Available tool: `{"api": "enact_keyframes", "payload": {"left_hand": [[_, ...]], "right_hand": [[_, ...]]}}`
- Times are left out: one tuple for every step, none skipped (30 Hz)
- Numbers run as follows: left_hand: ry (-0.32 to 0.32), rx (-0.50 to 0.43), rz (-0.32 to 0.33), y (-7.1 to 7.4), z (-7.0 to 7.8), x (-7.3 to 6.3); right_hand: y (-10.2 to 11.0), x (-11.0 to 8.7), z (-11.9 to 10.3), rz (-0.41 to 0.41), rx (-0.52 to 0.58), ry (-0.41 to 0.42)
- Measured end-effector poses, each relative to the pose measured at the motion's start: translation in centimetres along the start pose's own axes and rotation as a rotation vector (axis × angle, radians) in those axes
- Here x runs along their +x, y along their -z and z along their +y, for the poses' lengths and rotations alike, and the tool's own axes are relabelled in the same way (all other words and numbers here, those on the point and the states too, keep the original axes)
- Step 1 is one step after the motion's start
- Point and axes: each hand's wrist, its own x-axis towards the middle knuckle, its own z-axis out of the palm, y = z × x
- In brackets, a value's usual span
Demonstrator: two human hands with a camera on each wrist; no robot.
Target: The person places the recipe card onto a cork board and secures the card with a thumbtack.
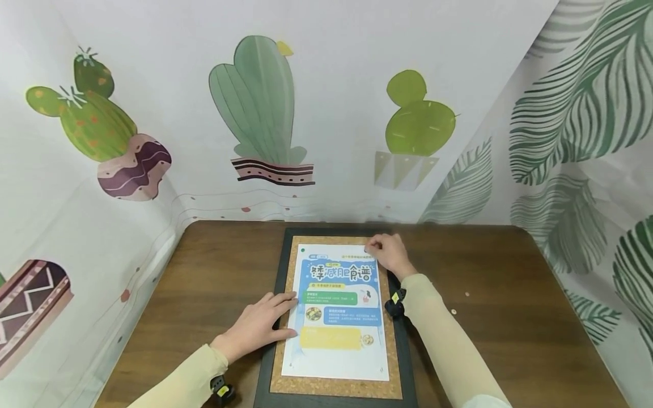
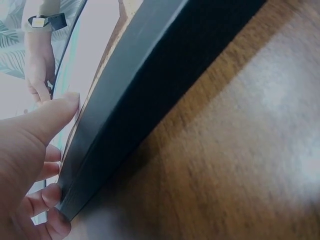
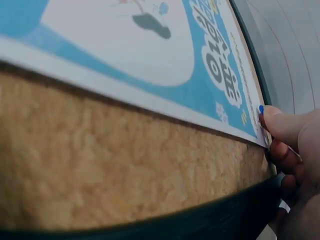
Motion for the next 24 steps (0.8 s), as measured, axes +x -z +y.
{"api": "enact_keyframes", "payload": {"left_hand": [[-0.001,0.000,0.000,0.04,0.00,-0.09],[-0.002,-0.001,0.002,0.08,-0.01,-0.16],[-0.004,0.000,0.006,0.09,-0.02,-0.19],[-0.008,0.003,0.013,0.11,-0.04,-0.21],[-0.010,0.005,0.019,0.13,-0.06,-0.22],[-0.010,0.008,0.023,0.13,-0.08,-0.23],[-0.008,0.009,0.026,0.15,-0.09,-0.24],[-0.006,0.010,0.027,0.14,-0.10,-0.25],[-0.002,0.010,0.027,0.14,-0.11,-0.28],[0.002,0.008,0.023,0.15,-0.09,-0.32],[0.006,0.006,0.019,0.13,-0.08,-0.36],[0.010,0.003,0.013,0.10,-0.06,-0.42],[0.011,0.002,0.008,0.09,-0.04,-0.47],[0.012,0.000,0.003,0.06,-0.02,-0.51],[0.012,0.000,0.000,0.04,0.00,-0.53],[0.011,0.002,-0.001,0.02,0.02,-0.54],[0.010,0.005,0.001,0.01,0.03,-0.51],[0.009,0.010,0.005,0.02,0.04,-0.46],[0.007,0.015,0.009,0.02,0.05,-0.40],[0.007,0.018,0.013,0.03,0.06,-0.34],[0.009,0.020,0.014,0.04,0.07,-0.30],[0.010,0.020,0.014,0.02,0.08,-0.29],[0.012,0.019,0.010,0.00,0.10,-0.29],[0.013,0.015,0.005,-0.05,0.12,-0.32]], "right_hand": [[-0.04,0.01,0.03,-0.002,0.000,0.006],[-0.05,0.04,0.03,-0.005,0.002,0.009],[-0.06,0.10,0.01,-0.003,0.002,0.015],[-0.04,0.17,-0.01,0.001,0.000,0.018],[-0.03,0.24,-0.04,0.003,-0.002,0.021],[-0.02,0.30,-0.08,0.002,-0.002,0.024],[-0.03,0.35,-0.11,0.001,-0.002,0.024],[-0.04,0.38,-0.16,0.000,-0.002,0.023],[-0.06,0.39,-0.17,-0.003,-0.004,0.025],[-0.09,0.37,-0.19,-0.006,-0.005,0.023],[-0.13,0.32,-0.20,-0.011,-0.008,0.023],[-0.19,0.29,-0.19,-0.014,-0.013,0.025],[-0.24,0.24,-0.17,-0.019,-0.018,0.025],[-0.27,0.19,-0.18,-0.023,-0.022,0.025],[-0.31,0.15,-0.16,-0.024,-0.028,0.026],[-0.32,0.12,-0.18,-0.025,-0.033,0.027],[-0.31,0.11,-0.20,-0.023,-0.035,0.029],[-0.28,0.11,-0.22,-0.018,-0.038,0.031],[-0.22,0.08,-0.28,-0.012,-0.036,0.031],[-0.15,0.06,-0.31,-0.006,-0.035,0.036],[-0.11,0.03,-0.32,-0.002,-0.034,0.037],[-0.08,-0.03,-0.29,-0.004,-0.031,0.037],[-0.07,-0.10,-0.22,-0.005,-0.032,0.038],[-0.08,-0.19,-0.11,-0.009,-0.037,0.041]]}}
